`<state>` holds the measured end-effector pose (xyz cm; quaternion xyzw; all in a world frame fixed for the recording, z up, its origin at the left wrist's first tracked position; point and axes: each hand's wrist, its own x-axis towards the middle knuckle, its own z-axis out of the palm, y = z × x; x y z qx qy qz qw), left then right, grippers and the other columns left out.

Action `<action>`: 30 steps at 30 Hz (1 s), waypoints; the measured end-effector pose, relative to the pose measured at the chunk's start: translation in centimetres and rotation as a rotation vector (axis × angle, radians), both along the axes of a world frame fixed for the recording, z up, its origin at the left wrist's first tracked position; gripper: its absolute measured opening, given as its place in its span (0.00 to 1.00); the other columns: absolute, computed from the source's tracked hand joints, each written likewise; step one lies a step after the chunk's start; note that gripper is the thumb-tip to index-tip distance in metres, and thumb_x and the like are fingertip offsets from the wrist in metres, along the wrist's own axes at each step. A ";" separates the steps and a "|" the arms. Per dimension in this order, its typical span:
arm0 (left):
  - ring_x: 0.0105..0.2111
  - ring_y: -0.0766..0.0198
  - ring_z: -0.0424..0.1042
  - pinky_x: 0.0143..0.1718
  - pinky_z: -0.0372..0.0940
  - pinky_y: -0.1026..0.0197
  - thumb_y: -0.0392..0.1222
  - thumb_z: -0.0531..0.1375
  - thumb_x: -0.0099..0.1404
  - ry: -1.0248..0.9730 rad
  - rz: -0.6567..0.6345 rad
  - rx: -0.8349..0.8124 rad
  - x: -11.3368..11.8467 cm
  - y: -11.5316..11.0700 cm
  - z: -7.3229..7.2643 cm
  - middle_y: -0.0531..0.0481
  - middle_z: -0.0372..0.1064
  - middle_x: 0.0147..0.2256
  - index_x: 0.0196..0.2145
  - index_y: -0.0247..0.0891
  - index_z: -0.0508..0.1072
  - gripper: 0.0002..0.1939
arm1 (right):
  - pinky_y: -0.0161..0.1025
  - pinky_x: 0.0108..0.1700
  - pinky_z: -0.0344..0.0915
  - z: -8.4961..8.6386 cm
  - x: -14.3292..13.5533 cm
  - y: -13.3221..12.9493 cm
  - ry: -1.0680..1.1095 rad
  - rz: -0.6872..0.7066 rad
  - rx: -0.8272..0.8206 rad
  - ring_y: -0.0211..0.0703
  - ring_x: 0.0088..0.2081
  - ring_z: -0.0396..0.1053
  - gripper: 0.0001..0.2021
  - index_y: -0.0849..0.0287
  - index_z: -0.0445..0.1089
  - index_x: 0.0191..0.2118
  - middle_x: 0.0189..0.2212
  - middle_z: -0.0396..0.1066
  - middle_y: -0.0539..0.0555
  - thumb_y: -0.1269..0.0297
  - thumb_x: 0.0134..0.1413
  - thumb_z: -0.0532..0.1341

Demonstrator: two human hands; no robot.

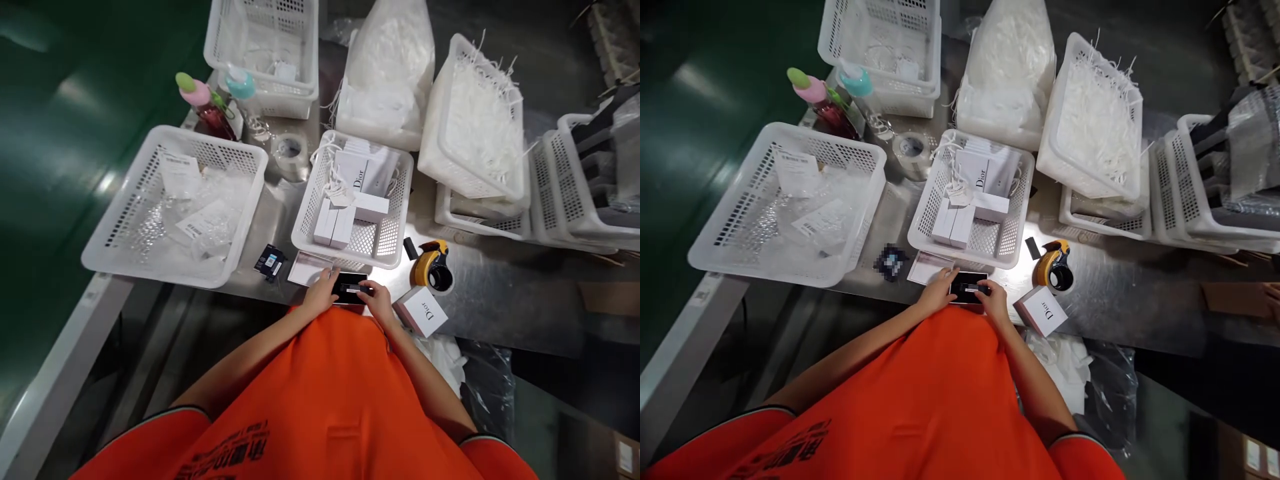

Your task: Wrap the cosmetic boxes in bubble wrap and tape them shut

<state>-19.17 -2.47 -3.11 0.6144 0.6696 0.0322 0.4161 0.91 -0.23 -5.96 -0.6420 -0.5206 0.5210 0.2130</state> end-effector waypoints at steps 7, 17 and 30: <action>0.62 0.49 0.68 0.61 0.65 0.51 0.26 0.62 0.60 0.014 -0.041 0.011 0.0 0.1 -1.4 0.34 0.48 0.71 0.69 0.40 0.56 0.42 | 0.46 0.48 0.72 -0.5 -1.1 0.1 -0.127 0.129 0.063 0.48 0.39 0.76 0.11 0.56 0.79 0.38 0.37 0.80 0.54 0.62 0.46 0.67; 0.59 0.45 0.71 0.58 0.67 0.48 0.26 0.60 0.60 0.030 -0.066 0.009 0.1 0.1 -1.3 0.30 0.48 0.71 0.69 0.37 0.55 0.41 | 0.41 0.43 0.66 3.2 -2.3 -0.3 -0.738 0.508 0.189 0.51 0.48 0.68 0.08 0.49 0.81 0.44 0.47 0.74 0.56 0.61 0.62 0.64; 0.60 0.46 0.70 0.58 0.68 0.49 0.25 0.59 0.60 0.069 -0.092 0.025 0.1 0.1 -0.9 0.32 0.42 0.73 0.70 0.39 0.55 0.41 | 0.43 0.43 0.65 4.0 -1.8 0.3 -0.796 0.827 0.261 0.54 0.48 0.69 0.13 0.58 0.74 0.50 0.48 0.75 0.61 0.73 0.64 0.57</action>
